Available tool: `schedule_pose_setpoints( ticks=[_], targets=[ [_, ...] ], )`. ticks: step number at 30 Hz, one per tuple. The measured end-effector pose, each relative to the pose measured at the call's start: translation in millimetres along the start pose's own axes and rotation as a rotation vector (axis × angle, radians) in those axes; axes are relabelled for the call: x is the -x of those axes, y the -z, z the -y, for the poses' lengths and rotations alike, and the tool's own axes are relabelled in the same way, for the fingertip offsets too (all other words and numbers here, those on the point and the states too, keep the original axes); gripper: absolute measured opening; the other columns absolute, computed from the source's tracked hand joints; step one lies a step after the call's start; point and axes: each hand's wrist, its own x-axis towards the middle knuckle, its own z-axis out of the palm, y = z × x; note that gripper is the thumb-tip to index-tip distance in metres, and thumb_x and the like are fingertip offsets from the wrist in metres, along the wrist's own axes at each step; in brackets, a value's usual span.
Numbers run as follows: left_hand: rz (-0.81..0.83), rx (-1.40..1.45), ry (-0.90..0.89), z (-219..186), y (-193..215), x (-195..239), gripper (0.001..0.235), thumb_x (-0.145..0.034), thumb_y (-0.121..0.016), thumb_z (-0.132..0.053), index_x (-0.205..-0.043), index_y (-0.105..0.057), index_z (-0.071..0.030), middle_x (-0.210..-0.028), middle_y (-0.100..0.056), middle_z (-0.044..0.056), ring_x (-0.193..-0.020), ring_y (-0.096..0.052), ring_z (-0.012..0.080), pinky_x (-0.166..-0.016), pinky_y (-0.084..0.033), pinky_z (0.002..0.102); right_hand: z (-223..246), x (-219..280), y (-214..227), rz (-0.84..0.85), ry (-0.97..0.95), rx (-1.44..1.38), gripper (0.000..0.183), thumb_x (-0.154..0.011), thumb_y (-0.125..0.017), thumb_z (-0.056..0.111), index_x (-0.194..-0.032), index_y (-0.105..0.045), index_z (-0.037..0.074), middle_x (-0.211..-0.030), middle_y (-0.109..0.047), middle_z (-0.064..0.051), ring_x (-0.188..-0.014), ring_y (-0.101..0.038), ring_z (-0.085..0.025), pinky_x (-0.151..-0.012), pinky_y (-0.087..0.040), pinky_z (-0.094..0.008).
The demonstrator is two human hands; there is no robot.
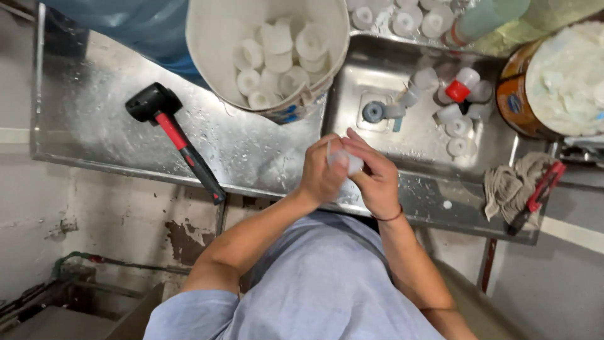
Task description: The person cleans small white plastic parts in a stainless steel sink. They pick up each part, wipe it with a cloth, and place it into a white bucket. A hammer and a container of white material are visible on the counter.
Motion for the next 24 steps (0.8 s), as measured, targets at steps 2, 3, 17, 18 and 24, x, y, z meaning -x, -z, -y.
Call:
schedule_pose_setpoints(
  ticks=[2, 3, 17, 18, 24],
  targets=[
    [-0.038, -0.080, -0.144, -30.0, 15.8, -17.2, 0.042, -0.086, -0.061, -0.048, -0.085, -0.060, -0.006, -0.078, -0.059, 0.011, -0.074, -0.061, 0.0300, -0.070, -0.052, 0.038, -2.1, -0.7, 11.9, 0.027, 0.012, -0.074, 0.050, -0.088, -0.074, 0.007, -0.132, -0.055, -0.003, -0.140, -0.054, -0.021, -0.129, -0.053, -0.037, -0.105, -0.046, -0.050],
    [-0.074, -0.153, -0.264, -46.2, 21.9, -20.8, 0.044, -0.077, -0.075, -0.044, -0.096, -0.065, -0.006, -0.090, -0.064, 0.010, -0.085, -0.065, 0.0295, -0.079, -0.056, 0.039, -2.3, 3.7, 19.2, 0.051, -0.001, -0.143, 0.071, -0.086, -0.073, 0.006, -0.149, -0.041, -0.003, -0.155, -0.041, -0.020, -0.128, -0.052, -0.033, -0.102, -0.049, -0.047],
    [-0.486, -0.437, -0.815, -85.5, 104.7, -80.9, 0.050, -0.099, -0.050, -0.047, -0.112, -0.044, 0.001, -0.094, -0.055, 0.020, -0.082, -0.059, 0.0334, -0.067, -0.052, 0.042, -62.4, 130.9, 124.1, -0.269, -0.489, 0.296, 0.028, -0.096, -0.061, 0.007, -0.123, -0.065, 0.000, -0.111, -0.072, -0.017, -0.106, -0.067, -0.025, -0.097, -0.051, -0.038],
    [-0.337, -0.371, -0.870, -68.3, 93.4, -74.2, 0.064, -0.093, -0.054, -0.059, -0.102, -0.046, 0.004, -0.080, -0.055, 0.020, -0.070, -0.060, 0.0361, -0.069, -0.050, 0.046, -64.6, 140.1, 124.0, -0.294, -0.509, 0.273, 0.030, -0.097, -0.062, 0.006, -0.126, -0.065, -0.002, -0.109, -0.072, -0.023, -0.107, -0.068, -0.031, -0.095, -0.052, -0.047],
    [0.470, -0.371, -0.043, 68.4, -106.5, -66.9, 0.022, -0.089, -0.072, -0.021, -0.109, -0.071, -0.012, -0.081, -0.070, 0.010, -0.070, -0.069, 0.0294, -0.064, -0.056, 0.041, -39.6, 142.5, 152.8, -0.285, -0.501, 0.337, 0.028, -0.095, -0.064, 0.010, -0.122, -0.071, 0.006, -0.103, -0.077, -0.012, -0.102, -0.072, -0.025, -0.087, -0.056, -0.040]
  ],
)
